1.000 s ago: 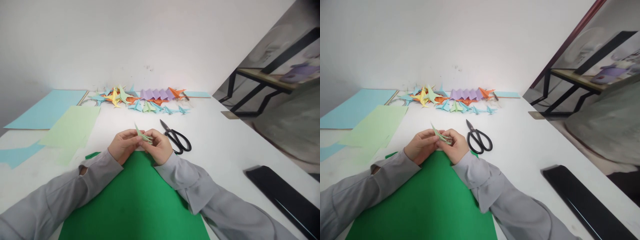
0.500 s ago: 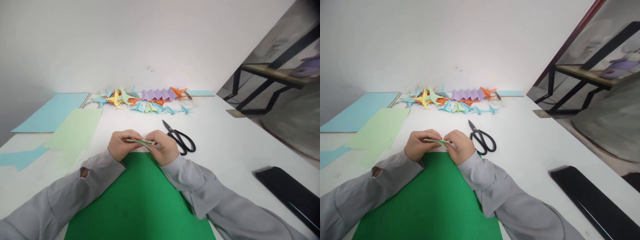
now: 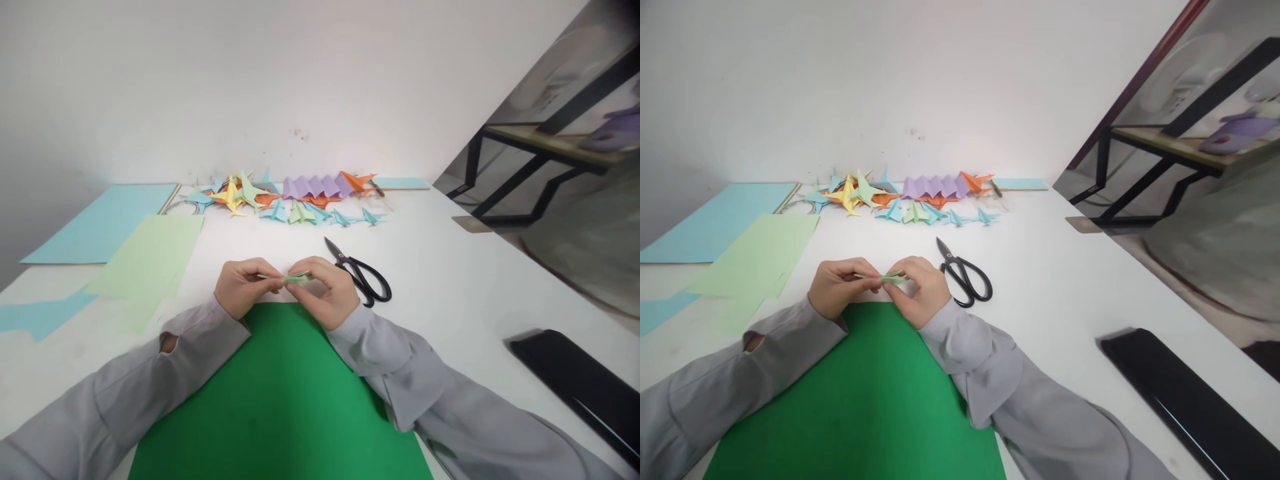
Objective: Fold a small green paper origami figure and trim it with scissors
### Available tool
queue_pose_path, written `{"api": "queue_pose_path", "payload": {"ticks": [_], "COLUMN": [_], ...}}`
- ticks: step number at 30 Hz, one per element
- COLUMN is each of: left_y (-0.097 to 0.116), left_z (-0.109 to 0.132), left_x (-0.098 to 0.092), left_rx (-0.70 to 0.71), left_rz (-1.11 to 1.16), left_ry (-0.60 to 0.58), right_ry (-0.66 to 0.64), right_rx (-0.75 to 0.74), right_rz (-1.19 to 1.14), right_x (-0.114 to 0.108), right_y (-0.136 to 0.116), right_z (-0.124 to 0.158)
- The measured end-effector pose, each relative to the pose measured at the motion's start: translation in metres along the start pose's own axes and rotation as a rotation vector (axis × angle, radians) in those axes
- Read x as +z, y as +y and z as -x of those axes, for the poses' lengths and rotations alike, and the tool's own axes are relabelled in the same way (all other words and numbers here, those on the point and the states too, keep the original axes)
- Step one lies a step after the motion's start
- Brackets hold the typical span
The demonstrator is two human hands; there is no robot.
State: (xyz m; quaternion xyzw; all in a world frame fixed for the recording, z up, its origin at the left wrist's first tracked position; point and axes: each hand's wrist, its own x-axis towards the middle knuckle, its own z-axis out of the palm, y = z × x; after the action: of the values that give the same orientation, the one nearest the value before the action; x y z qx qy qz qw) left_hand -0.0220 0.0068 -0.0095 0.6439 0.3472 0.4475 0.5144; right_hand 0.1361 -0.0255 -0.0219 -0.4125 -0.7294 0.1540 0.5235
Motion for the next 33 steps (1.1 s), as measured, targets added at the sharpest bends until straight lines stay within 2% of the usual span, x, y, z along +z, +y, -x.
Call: {"api": "queue_pose_path", "payload": {"ticks": [5, 17, 26, 33], "left_y": [0.002, 0.0, 0.0, 0.0], "left_z": [0.001, 0.003, 0.001, 0.003], "left_x": [0.0, 0.004, 0.004, 0.002], "left_rx": [-0.076, -0.294, -0.306, -0.268], "left_rz": [0.036, 0.14, 0.278, 0.109], "left_ry": [-0.028, 0.044, 0.062, 0.012], "right_ry": [-0.042, -0.041, 0.013, 0.008], "right_rx": [0.079, 0.495, 0.604, 0.594], "right_rz": [-0.044, -0.338, -0.467, -0.492], "right_x": [0.0, 0.003, 0.005, 0.006], "right_y": [0.002, 0.005, 0.012, 0.015], "right_z": [0.001, 0.001, 0.0, 0.0]}}
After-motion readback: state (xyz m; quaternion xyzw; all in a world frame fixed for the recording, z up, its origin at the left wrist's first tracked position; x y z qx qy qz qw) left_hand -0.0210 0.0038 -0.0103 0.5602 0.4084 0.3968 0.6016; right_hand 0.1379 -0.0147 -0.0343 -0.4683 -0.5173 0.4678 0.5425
